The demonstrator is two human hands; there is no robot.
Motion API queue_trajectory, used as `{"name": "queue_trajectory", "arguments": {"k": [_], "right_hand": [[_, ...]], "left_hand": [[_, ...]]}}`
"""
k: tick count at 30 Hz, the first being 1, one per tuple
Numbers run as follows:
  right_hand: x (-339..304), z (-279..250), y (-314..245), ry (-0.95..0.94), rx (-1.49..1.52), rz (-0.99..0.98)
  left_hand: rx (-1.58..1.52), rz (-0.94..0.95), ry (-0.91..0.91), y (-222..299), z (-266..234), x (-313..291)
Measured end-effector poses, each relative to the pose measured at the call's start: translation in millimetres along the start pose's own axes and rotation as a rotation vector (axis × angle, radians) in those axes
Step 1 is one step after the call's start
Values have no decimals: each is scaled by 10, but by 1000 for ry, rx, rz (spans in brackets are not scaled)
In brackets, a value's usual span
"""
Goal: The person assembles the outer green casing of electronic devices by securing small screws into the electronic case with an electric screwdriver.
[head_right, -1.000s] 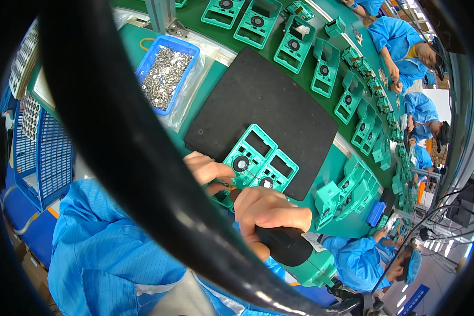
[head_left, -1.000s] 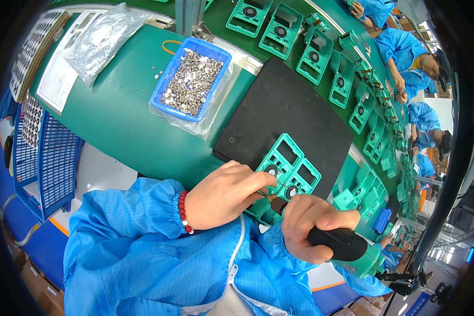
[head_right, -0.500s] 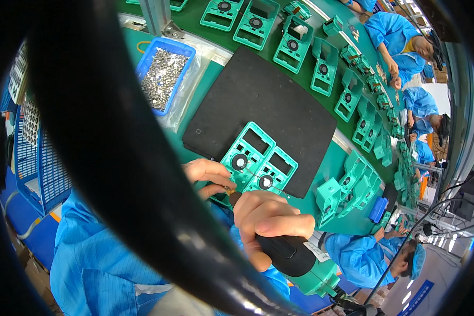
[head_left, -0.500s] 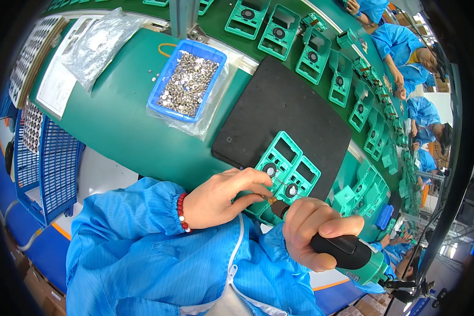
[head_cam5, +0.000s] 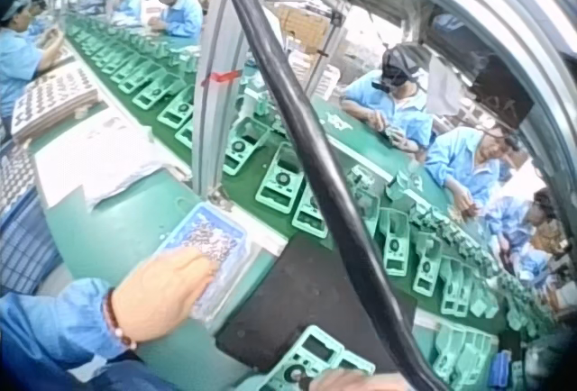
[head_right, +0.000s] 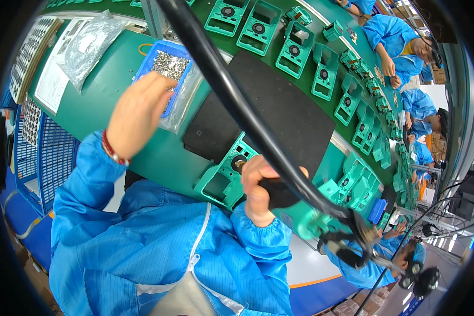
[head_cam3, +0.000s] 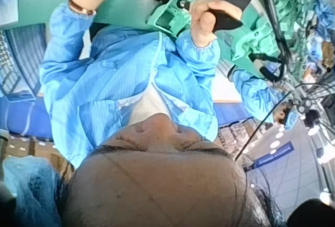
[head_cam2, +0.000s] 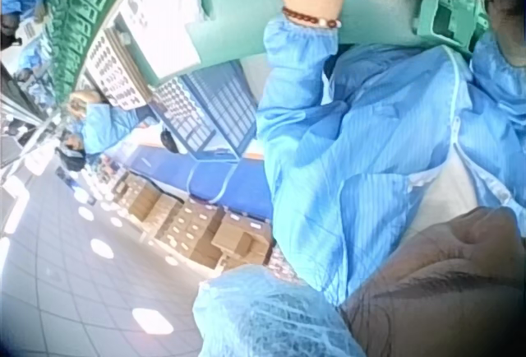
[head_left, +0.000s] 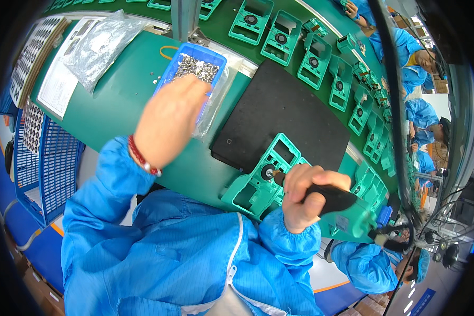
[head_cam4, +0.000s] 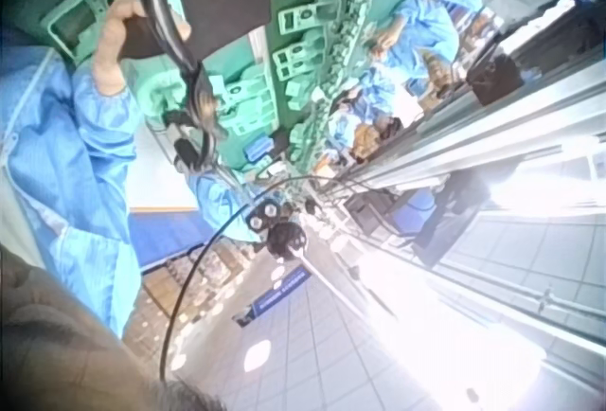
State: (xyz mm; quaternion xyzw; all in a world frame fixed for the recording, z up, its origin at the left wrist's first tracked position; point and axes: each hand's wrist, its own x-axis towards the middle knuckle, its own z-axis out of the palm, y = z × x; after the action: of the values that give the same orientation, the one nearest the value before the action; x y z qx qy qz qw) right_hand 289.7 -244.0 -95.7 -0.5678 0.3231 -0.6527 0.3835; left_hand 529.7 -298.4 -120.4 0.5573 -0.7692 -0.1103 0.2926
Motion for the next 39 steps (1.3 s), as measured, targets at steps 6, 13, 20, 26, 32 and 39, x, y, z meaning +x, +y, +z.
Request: {"name": "queue_trajectory", "arguments": {"k": [6,13,20,26,32,39], "right_hand": [[13,-14,135,-33,14,55],[7,-5,220,-51,37,125],[-12,-46,269,-76,-2,155],[-8,-24,288,-89,-10,153],[-34,-110,345,-134,-43,124],[-56,-64,204,-154,-34,215]], "left_hand": [[426,112,-285,-352,-21,191],[423,115,-335,-371,30,245],[331,110,-163,-333,68,188],[187,108,-13,-84,37,184],[-216,401,-155,413,57,-157],[-481,595,-175,893,717,-615]]}}
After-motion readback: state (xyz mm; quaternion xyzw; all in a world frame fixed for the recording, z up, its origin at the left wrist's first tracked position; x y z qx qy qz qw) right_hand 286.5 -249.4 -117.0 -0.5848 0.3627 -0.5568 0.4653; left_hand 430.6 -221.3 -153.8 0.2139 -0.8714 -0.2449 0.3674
